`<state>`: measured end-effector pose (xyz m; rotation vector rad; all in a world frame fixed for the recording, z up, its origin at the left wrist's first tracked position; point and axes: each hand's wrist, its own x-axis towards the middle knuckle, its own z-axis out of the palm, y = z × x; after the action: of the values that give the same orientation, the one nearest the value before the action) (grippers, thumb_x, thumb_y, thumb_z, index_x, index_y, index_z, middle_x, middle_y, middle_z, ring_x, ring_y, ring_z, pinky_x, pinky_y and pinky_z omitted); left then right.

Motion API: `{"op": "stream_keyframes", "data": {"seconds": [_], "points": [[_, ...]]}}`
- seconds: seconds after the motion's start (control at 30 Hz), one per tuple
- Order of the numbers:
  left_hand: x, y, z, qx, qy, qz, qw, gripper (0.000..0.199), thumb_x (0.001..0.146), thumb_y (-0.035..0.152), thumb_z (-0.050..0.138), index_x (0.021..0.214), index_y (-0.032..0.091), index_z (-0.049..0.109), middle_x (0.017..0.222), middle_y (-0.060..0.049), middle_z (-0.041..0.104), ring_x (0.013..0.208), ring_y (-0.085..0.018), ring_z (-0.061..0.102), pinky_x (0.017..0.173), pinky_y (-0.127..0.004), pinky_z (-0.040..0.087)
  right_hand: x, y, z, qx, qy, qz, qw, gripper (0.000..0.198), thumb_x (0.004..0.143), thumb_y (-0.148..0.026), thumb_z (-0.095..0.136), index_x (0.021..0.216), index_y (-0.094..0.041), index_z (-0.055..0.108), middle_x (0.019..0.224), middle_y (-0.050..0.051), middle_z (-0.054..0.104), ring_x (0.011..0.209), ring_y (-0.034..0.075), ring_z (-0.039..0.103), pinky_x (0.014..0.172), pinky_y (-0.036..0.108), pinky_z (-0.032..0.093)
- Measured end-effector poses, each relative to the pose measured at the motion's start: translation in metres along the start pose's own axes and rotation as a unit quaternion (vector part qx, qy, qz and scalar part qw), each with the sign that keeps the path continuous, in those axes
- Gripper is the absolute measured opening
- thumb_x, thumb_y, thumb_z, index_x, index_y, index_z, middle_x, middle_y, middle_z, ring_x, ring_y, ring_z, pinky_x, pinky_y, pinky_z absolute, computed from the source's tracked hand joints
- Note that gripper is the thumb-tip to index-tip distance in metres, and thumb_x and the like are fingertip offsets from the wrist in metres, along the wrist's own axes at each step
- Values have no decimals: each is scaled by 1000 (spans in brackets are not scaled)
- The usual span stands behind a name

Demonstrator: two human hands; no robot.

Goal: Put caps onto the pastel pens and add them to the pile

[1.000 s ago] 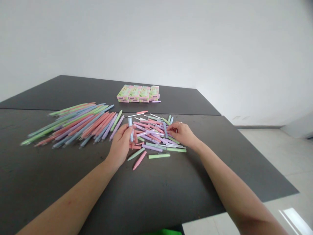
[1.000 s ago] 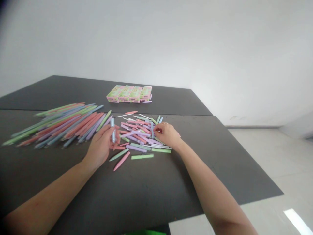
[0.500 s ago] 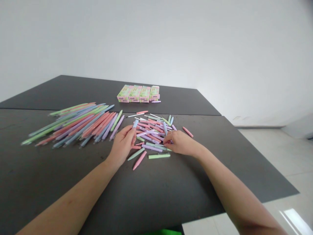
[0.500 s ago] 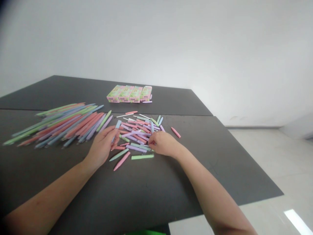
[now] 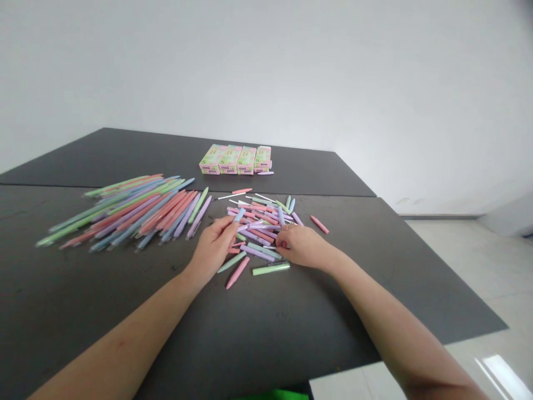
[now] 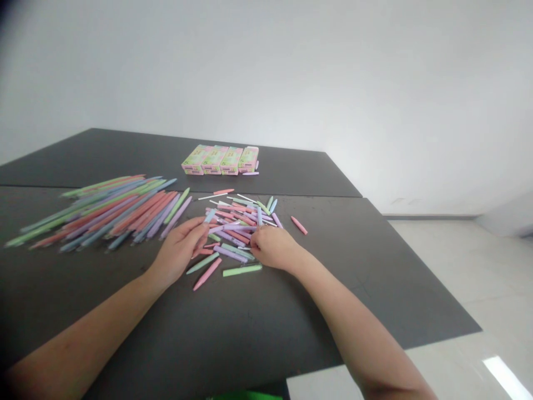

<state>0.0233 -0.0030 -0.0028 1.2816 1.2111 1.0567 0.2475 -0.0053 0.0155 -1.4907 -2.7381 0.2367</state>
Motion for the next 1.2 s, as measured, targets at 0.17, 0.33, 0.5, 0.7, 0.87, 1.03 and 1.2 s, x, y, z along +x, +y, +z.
{"op": "stream_keyframes", "data": {"seconds": [0.17, 0.33, 0.5, 0.7, 0.87, 1.03, 1.2], "points": [[-1, 0, -2, 10, -21, -5, 1000, 43, 82, 47, 57, 111, 17, 66, 54, 9, 35, 46, -8, 36, 58, -27, 57, -1, 11, -6, 110, 70, -16, 991, 11, 74, -15, 61, 79, -15, 71, 75, 4, 68, 70, 14, 57, 67, 25, 40], [-2, -4, -2, 19, -50, 19, 998, 47, 81, 47, 60, 117, 19, 68, 73, 0, 59, 64, -13, 56, 62, -25, 55, -5, 15, -9, 387, 110, 6, 915, 8, 77, -21, 62, 77, -14, 65, 64, -1, 61, 54, 7, 49, 52, 20, 37], [-3, -9, -2, 16, -71, 51, 996, 43, 80, 45, 62, 113, 19, 71, 90, -5, 68, 78, -18, 62, 64, -25, 53, -6, 9, -12, 575, 105, 0, 812, 17, 77, -26, 69, 87, -14, 65, 67, -1, 65, 54, 7, 54, 50, 19, 40], [-5, -4, -1, 35, -87, 89, 992, 33, 81, 37, 62, 107, 21, 74, 90, -6, 71, 74, -17, 62, 60, -22, 50, 1, 6, -10, 643, 180, -14, 744, 22, 79, -32, 72, 93, -17, 64, 72, 0, 68, 54, 7, 57, 50, 19, 46], [-7, 2, 0, 53, -112, 115, 986, 30, 82, 32, 61, 105, 20, 75, 97, -7, 71, 82, -19, 63, 66, -24, 50, 4, 1, -5, 688, 236, -9, 686, 22, 87, -40, 63, 91, -19, 59, 83, 3, 70, 70, 13, 67, 60, 23, 53], [-7, 2, 0, 66, -123, 137, 981, 29, 83, 32, 60, 106, 20, 75, 99, -7, 71, 88, -20, 64, 77, -28, 51, 5, -3, -5, 691, 242, -8, 681, 24, 86, -42, 64, 94, -19, 59, 89, 4, 71, 75, 14, 69, 62, 24, 55], [-8, 4, 0, 75, -123, 145, 979, 29, 83, 34, 60, 106, 22, 75, 101, -6, 72, 92, -22, 65, 85, -32, 51, 6, -2, -2, 699, 227, -13, 678, 24, 85, -40, 66, 94, -19, 60, 94, 5, 71, 77, 14, 70, 63, 24, 57]]}}
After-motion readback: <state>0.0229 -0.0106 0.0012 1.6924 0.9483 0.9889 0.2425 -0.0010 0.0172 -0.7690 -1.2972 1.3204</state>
